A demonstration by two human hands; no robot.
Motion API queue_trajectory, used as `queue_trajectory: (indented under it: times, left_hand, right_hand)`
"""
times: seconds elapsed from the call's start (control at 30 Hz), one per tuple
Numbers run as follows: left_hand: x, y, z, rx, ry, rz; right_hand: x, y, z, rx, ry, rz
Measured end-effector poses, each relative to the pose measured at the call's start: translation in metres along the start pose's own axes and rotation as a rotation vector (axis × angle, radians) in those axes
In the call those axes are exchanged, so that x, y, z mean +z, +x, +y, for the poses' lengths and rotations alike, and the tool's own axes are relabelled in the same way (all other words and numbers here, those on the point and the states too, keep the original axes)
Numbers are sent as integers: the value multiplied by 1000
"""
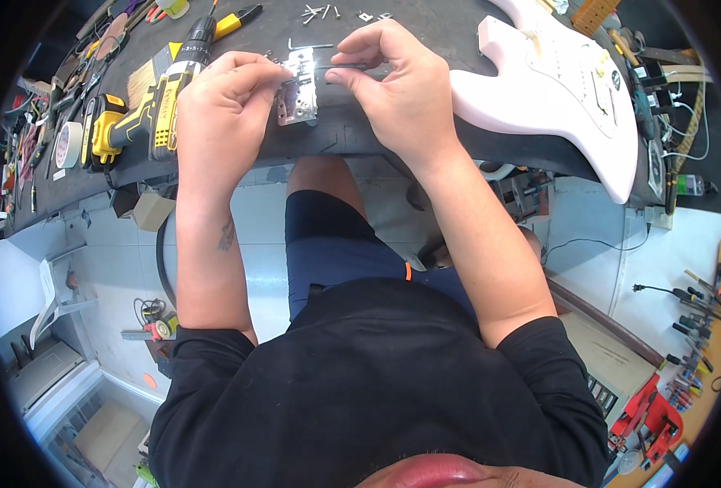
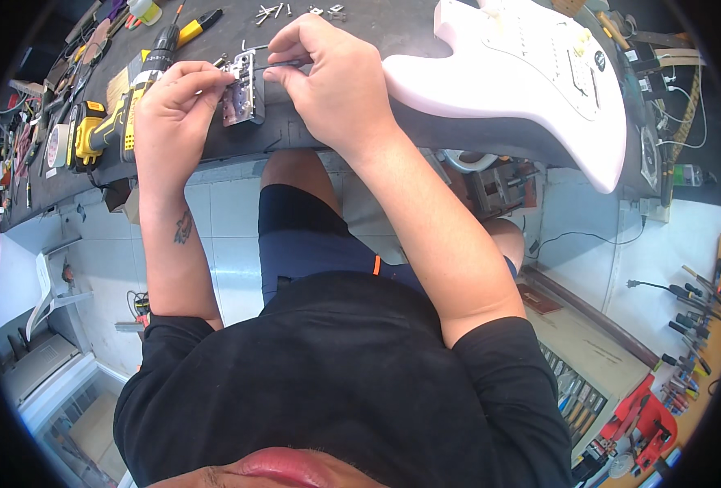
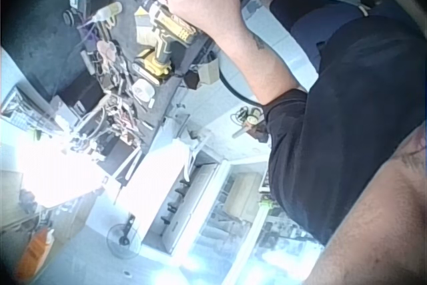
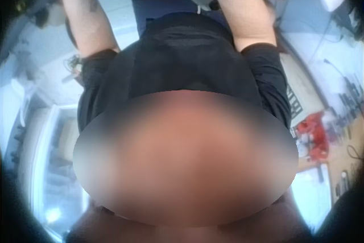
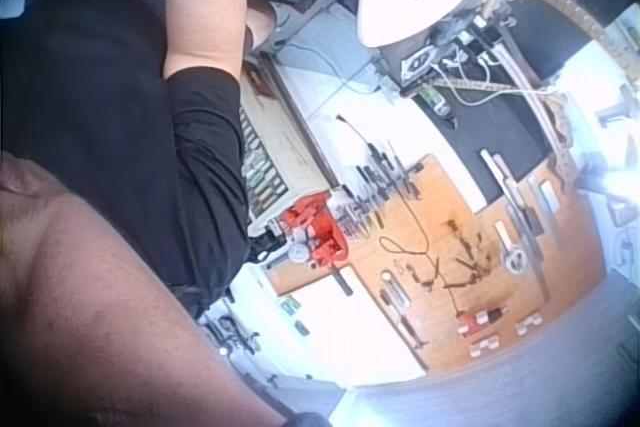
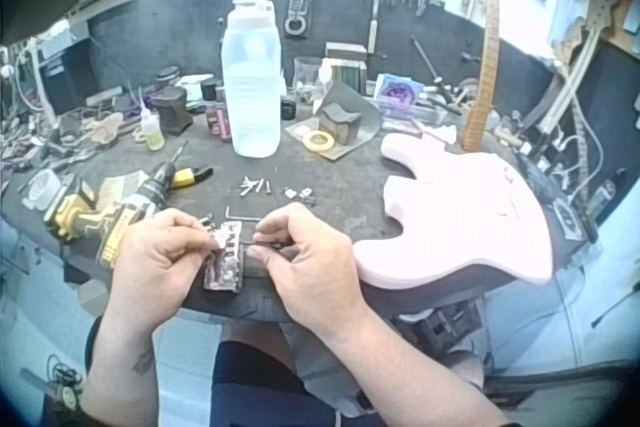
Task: The person assembles a guitar bridge plate by inserting springs and screws into the individual bridge saddles and then walks to a parts organizer to retrieve small hardware components.
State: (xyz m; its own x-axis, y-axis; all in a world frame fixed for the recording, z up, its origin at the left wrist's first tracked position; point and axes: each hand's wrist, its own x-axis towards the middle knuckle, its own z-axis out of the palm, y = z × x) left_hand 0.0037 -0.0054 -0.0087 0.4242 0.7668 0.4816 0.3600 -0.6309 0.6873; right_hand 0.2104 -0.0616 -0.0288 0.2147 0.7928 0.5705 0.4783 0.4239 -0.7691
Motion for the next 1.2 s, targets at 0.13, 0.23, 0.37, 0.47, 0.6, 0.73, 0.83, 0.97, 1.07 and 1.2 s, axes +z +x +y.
queue_trajectory:
  times: [0.13,0.23,0.37,0.47,0.6,0.73,0.83,0.97,1.07,1.2]
  left_hand:
    - [1,-1,-2,1,-19,5]
    - [1,-1,-1,-11,-43,6]
    - [1,-2,-7,-13,-88,17]
    - [1,-3,-9,-22,-107,17]
    - [1,-2,-9,-14,-97,15]
    - [1,-3,-10,-7,-97,12]
    - [3,-2,-9,-19,-118,17]
    - [4,-2,-9,-23,-101,14]
    - [3,-2,-10,-41,-101,9]
    - [2,-2,-11,-45,-138,28]
  right_hand:
    - [0,0,2,-14,5,7]
    - [0,-1,3,-1,9,1]
    - [0,0,2,-10,-2,1]
    - [1,0,3,-20,-10,1]
    - [1,0,4,-31,-12,1]
    - [2,-1,4,-20,-33,5]
    - [6,2,9,-29,-49,3]
    - [10,7,7,7,-81,-19]
    - [11,9,8,20,-84,-116]
    - [7,4,9,-39,-146,-168]
